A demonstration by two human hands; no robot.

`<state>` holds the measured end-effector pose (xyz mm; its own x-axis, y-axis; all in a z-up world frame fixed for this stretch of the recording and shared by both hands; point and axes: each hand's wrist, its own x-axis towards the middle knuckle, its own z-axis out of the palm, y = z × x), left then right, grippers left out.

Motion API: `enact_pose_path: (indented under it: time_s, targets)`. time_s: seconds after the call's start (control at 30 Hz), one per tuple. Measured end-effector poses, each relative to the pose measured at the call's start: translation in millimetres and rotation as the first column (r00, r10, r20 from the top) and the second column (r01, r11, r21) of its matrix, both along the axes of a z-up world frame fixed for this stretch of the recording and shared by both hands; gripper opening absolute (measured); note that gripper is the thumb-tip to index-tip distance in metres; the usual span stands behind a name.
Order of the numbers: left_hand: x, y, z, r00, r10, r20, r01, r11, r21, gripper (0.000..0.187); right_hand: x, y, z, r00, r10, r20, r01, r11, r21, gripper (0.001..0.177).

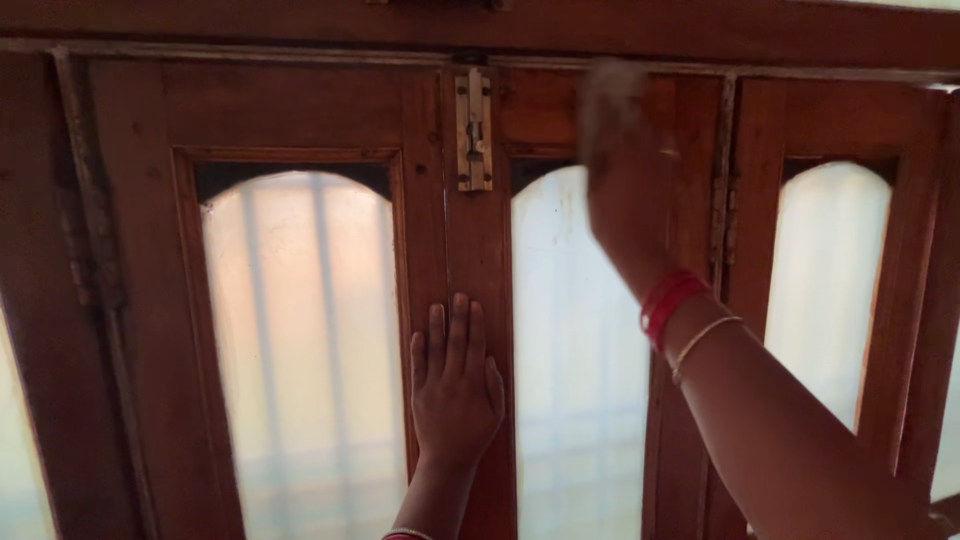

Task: The person cleans a wooden window frame with frosted glass panels using a cloth and water from a pink plastic jug. They wipe the frame and sill, repeatedly dipping the cloth into the jug to wet it.

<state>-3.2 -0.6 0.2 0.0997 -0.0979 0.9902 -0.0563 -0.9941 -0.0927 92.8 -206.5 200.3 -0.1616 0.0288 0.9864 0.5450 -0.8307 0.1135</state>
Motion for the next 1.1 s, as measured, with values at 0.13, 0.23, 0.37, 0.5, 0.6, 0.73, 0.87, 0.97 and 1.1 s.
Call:
enact_pose_path:
  time_s: [0.13, 0.23, 0.37, 0.5, 0.6, 0.73, 0.87, 0.97, 1.1]
  targets:
    - [-1, 0, -1, 1.0, 0.002, -0.01, -0.003, 1.0, -0.008, 0.061, 44, -45, -9, 0.997, 0.021, -0.079, 0.002, 0.96, 0.281, 0.055]
    - [1, 0, 2, 1.0, 0.009, 0.0, -0.009, 1.0, -0.004, 0.061, 59, -62, -6, 0.991, 0.103, -0.083, -0.057, 0.899, 0.434, 0.054]
    - [2, -2, 0, 0.999, 0.033, -0.001, -0.032, 0.999, 0.002, 0.061, 44, -25, -15, 0.993, -0.035, -0.116, 0.074, 0.934, 0.349, 0.06]
    - [3, 0, -2, 1.0, 0.019, 0.006, -0.019, 1.0, -0.001, 0.061, -7, 49, -46, 0.999, -0.034, -0.019, 0.035, 0.998, 0.055, 0.062]
    - [4, -1, -2, 1.0, 0.013, 0.012, -0.013, 1.0, -0.002, 0.061, -44, 72, -71, 0.997, 0.081, 0.017, -0.078, 0.989, -0.123, 0.062]
    - [3, -1, -2, 1.0, -0.001, 0.027, 0.001, 1.0, 0.003, 0.06, -60, 59, -84, 0.998, 0.062, 0.019, -0.058, 0.983, -0.172, 0.061]
    - [1, 1, -1, 1.0, -0.006, 0.019, 0.006, 1.0, 0.002, 0.06, -39, 25, -81, 0.999, 0.022, -0.033, -0.024, 0.996, -0.091, 0.061]
    - [1, 1, -4, 1.0, -0.018, 0.012, 0.018, 1.0, -0.004, 0.061, -17, -2, -79, 0.994, 0.014, -0.11, -0.009, 0.999, 0.049, 0.061]
    - [1, 1, -1, 1.0, -0.004, -0.007, 0.004, 1.0, -0.01, 0.062, 4, 0, -74, 0.983, 0.115, -0.144, -0.073, 0.96, 0.271, 0.061]
